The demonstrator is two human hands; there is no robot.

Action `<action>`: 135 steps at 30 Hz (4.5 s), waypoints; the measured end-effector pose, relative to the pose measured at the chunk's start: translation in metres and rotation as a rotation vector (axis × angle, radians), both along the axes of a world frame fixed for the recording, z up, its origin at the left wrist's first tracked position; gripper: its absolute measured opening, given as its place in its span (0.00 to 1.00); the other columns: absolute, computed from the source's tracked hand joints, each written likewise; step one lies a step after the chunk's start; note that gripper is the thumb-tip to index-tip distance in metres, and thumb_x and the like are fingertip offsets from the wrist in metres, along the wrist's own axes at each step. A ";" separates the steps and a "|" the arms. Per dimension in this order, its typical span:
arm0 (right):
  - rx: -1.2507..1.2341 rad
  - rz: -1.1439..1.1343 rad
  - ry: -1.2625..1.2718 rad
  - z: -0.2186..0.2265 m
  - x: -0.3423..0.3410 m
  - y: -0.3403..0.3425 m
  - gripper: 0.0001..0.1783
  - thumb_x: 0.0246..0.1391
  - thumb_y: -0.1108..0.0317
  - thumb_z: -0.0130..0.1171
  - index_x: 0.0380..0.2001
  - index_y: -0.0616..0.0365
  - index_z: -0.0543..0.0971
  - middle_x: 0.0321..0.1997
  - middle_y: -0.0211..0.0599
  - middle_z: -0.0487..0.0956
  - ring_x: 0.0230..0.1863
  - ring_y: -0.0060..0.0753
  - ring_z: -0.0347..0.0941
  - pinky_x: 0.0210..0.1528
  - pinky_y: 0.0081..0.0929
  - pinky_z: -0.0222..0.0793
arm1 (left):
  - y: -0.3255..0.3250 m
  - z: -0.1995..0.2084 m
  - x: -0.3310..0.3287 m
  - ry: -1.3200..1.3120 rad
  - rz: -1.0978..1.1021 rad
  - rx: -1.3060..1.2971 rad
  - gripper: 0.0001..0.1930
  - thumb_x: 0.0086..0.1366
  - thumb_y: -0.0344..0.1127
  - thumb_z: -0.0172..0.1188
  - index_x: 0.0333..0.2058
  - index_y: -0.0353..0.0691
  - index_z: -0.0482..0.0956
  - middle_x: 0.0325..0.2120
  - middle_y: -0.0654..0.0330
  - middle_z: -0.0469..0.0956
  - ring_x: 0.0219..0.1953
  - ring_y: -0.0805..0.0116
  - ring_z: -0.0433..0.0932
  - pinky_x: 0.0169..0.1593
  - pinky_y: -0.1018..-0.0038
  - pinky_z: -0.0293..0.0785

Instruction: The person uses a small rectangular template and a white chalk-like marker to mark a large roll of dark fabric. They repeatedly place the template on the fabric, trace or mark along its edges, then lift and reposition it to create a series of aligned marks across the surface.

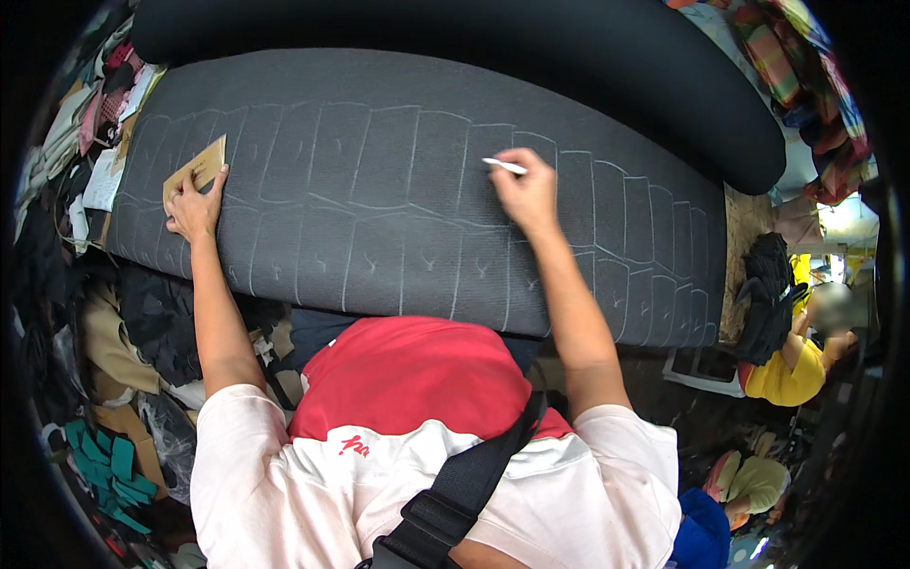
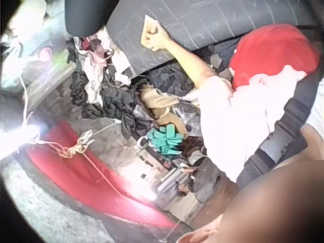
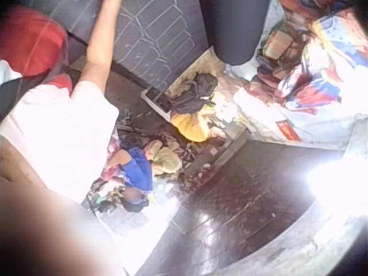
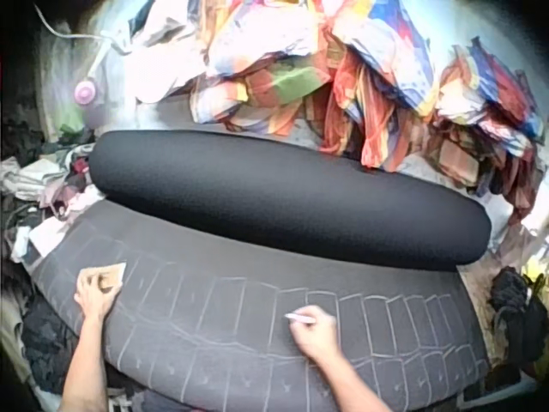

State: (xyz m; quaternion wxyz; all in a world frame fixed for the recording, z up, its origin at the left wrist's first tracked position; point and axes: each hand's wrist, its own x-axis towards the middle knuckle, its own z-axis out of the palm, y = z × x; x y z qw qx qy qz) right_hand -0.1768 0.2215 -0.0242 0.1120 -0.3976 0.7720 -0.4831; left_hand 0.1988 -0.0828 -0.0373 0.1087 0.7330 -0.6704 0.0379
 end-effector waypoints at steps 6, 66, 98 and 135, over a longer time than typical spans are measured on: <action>-0.155 0.179 0.530 0.003 0.087 -0.051 0.14 0.44 0.82 0.51 0.35 0.56 0.75 0.32 0.37 0.74 0.37 0.41 0.72 0.53 0.43 0.62 | -0.003 -0.004 0.000 0.081 -0.003 0.010 0.46 0.45 0.75 0.52 0.59 0.54 0.64 0.63 0.50 0.54 0.66 0.55 0.47 0.57 0.33 0.40; -0.186 0.089 0.424 -0.028 0.093 -0.030 0.20 0.36 0.77 0.64 0.38 0.62 0.75 0.33 0.40 0.76 0.36 0.39 0.74 0.39 0.30 0.72 | -0.004 -0.006 0.000 0.098 0.025 -0.009 0.47 0.47 0.74 0.52 0.59 0.48 0.63 0.61 0.56 0.58 0.65 0.58 0.51 0.59 0.36 0.41; -0.153 0.092 0.271 -0.025 0.094 -0.027 0.21 0.36 0.76 0.65 0.39 0.61 0.75 0.34 0.41 0.76 0.38 0.38 0.75 0.42 0.29 0.71 | -0.002 -0.002 -0.004 0.082 0.071 0.054 0.45 0.51 0.72 0.48 0.61 0.47 0.59 0.63 0.56 0.53 0.66 0.59 0.48 0.60 0.37 0.41; -0.181 0.098 0.531 -0.023 0.093 -0.026 0.18 0.38 0.79 0.60 0.38 0.64 0.74 0.31 0.44 0.75 0.36 0.45 0.72 0.47 0.38 0.69 | -0.015 -0.016 0.003 0.040 0.055 0.029 0.46 0.51 0.74 0.45 0.62 0.51 0.57 0.64 0.57 0.52 0.66 0.57 0.48 0.59 0.34 0.41</action>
